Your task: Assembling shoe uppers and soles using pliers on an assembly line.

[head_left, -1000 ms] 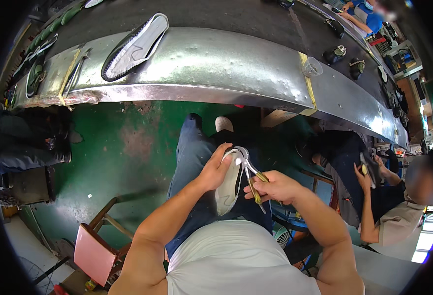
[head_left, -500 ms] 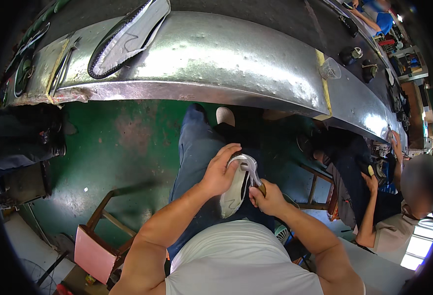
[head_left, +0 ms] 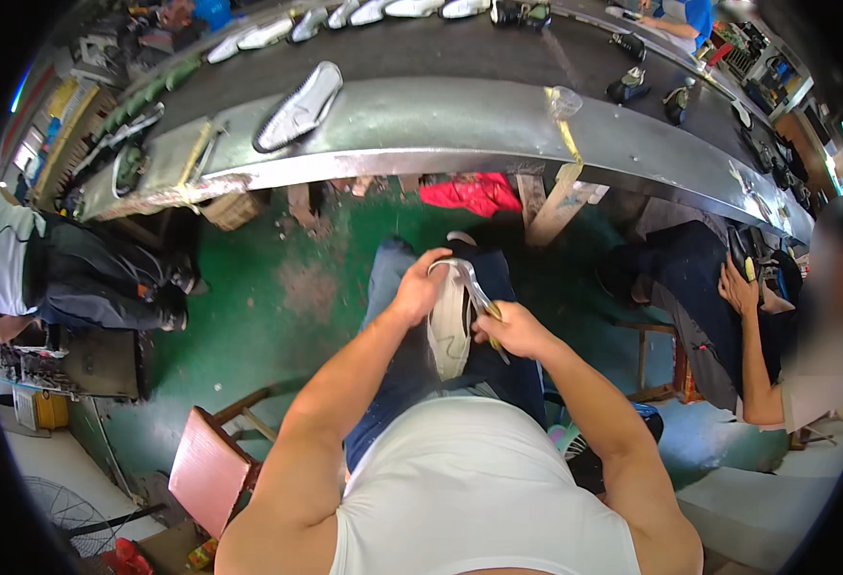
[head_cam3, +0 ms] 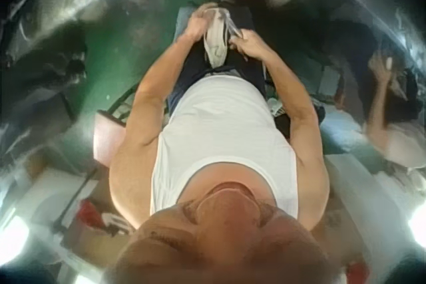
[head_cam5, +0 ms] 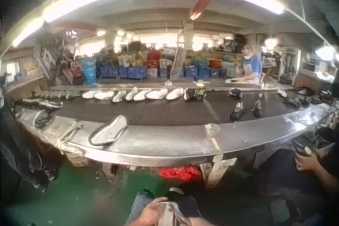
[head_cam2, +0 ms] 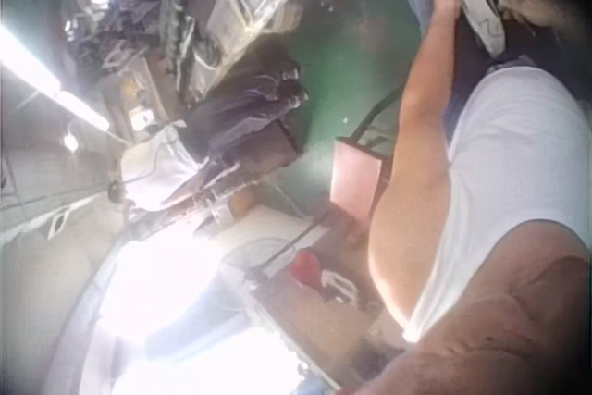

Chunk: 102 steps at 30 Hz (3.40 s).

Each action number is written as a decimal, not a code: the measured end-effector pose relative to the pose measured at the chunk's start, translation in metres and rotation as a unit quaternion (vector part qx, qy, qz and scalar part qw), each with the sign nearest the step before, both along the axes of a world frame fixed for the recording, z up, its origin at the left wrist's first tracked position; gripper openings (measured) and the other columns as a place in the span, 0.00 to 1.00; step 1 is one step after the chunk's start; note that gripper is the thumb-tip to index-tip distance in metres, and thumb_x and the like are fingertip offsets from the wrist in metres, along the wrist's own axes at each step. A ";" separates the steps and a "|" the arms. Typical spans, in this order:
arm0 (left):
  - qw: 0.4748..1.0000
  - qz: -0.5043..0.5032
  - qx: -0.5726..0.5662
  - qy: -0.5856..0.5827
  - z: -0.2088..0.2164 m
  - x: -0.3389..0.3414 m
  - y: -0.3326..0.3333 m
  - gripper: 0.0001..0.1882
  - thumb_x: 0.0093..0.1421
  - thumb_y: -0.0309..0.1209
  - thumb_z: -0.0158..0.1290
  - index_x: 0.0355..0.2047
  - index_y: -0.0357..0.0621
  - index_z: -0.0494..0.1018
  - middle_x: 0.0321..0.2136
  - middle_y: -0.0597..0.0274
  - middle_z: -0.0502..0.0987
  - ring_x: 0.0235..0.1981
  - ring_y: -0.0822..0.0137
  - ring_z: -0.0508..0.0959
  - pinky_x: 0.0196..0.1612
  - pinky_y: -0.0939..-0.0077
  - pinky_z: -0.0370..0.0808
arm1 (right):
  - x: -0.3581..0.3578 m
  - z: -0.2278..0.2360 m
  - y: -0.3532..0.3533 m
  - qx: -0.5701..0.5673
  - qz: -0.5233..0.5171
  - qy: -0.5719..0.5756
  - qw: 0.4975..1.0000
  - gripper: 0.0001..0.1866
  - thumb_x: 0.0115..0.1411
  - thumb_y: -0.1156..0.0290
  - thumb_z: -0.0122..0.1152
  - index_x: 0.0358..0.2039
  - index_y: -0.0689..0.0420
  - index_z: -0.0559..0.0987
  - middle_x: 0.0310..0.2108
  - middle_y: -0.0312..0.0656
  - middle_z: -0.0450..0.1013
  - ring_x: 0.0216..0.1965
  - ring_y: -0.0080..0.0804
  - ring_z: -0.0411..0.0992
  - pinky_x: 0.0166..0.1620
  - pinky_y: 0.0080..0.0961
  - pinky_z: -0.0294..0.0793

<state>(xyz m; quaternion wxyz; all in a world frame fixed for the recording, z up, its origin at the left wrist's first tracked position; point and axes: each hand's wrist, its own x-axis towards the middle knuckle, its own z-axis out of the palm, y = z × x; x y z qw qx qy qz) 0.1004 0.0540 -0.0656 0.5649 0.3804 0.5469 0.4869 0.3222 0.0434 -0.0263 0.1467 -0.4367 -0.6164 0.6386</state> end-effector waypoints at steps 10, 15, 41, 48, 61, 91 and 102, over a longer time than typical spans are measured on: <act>0.936 -0.022 0.324 0.135 0.117 0.002 -0.061 0.35 0.60 0.14 0.50 0.67 0.38 0.54 0.68 0.52 0.56 0.70 0.60 0.58 0.69 0.67 0.56 | 0.063 0.045 -0.081 0.389 0.090 -0.030 0.916 0.29 0.65 0.45 0.55 0.52 0.59 0.78 0.47 0.50 0.77 0.48 0.41 0.76 0.49 0.38 0.74; 0.883 -0.092 0.321 0.329 0.103 0.000 -0.082 0.45 0.61 0.23 0.55 0.71 0.33 0.42 0.69 0.39 0.53 0.70 0.48 0.58 0.69 0.61 0.57 | 0.011 0.024 -0.020 -0.438 -0.012 0.243 0.865 0.40 0.67 0.30 0.33 0.45 0.56 0.79 0.42 0.41 0.79 0.42 0.35 0.78 0.43 0.35 0.77; 0.925 0.107 -0.250 -0.266 0.012 0.052 -0.057 0.38 0.69 0.63 0.38 0.67 0.47 0.53 0.63 0.53 0.62 0.62 0.58 0.66 0.64 0.54 0.63 | -0.031 -0.033 -0.015 -0.484 -0.253 0.211 0.811 0.28 0.73 0.45 0.39 0.52 0.56 0.74 0.48 0.42 0.76 0.48 0.37 0.77 0.52 0.45 0.78; 0.926 0.152 -0.264 -0.225 -0.035 0.069 -0.041 0.39 0.69 0.64 0.34 0.67 0.49 0.54 0.62 0.55 0.64 0.61 0.56 0.67 0.62 0.53 0.67 | -0.031 -0.050 -0.014 -0.452 -0.314 0.141 0.823 0.23 0.73 0.48 0.41 0.47 0.53 0.76 0.44 0.42 0.76 0.45 0.38 0.76 0.51 0.48 0.76; 0.971 0.123 -0.201 -0.041 -0.048 0.060 -0.013 0.29 0.71 0.46 0.31 0.63 0.43 0.64 0.62 0.47 0.64 0.63 0.48 0.65 0.62 0.56 0.67 | -0.038 -0.072 -0.021 -0.431 -0.344 0.119 0.826 0.19 0.73 0.50 0.38 0.39 0.47 0.75 0.31 0.36 0.74 0.30 0.31 0.73 0.31 0.37 0.71; 0.893 -0.052 0.112 0.434 0.077 -0.006 -0.037 0.55 0.46 0.51 0.70 0.69 0.40 0.56 0.60 0.39 0.68 0.61 0.46 0.69 0.63 0.59 0.67 | -0.026 0.121 0.076 0.238 0.063 -0.023 0.969 0.48 0.44 0.70 0.78 0.64 0.59 0.61 0.52 0.51 0.74 0.51 0.37 0.75 0.54 0.31 0.73; 0.943 -0.116 0.076 0.303 0.055 -0.004 -0.037 0.21 0.69 0.45 0.46 0.42 0.39 0.76 0.35 0.38 0.79 0.39 0.38 0.79 0.43 0.52 0.75 | 0.048 0.050 -0.008 0.243 0.066 -0.149 0.956 0.29 0.56 0.57 0.70 0.51 0.62 0.72 0.42 0.48 0.75 0.44 0.40 0.75 0.49 0.33 0.75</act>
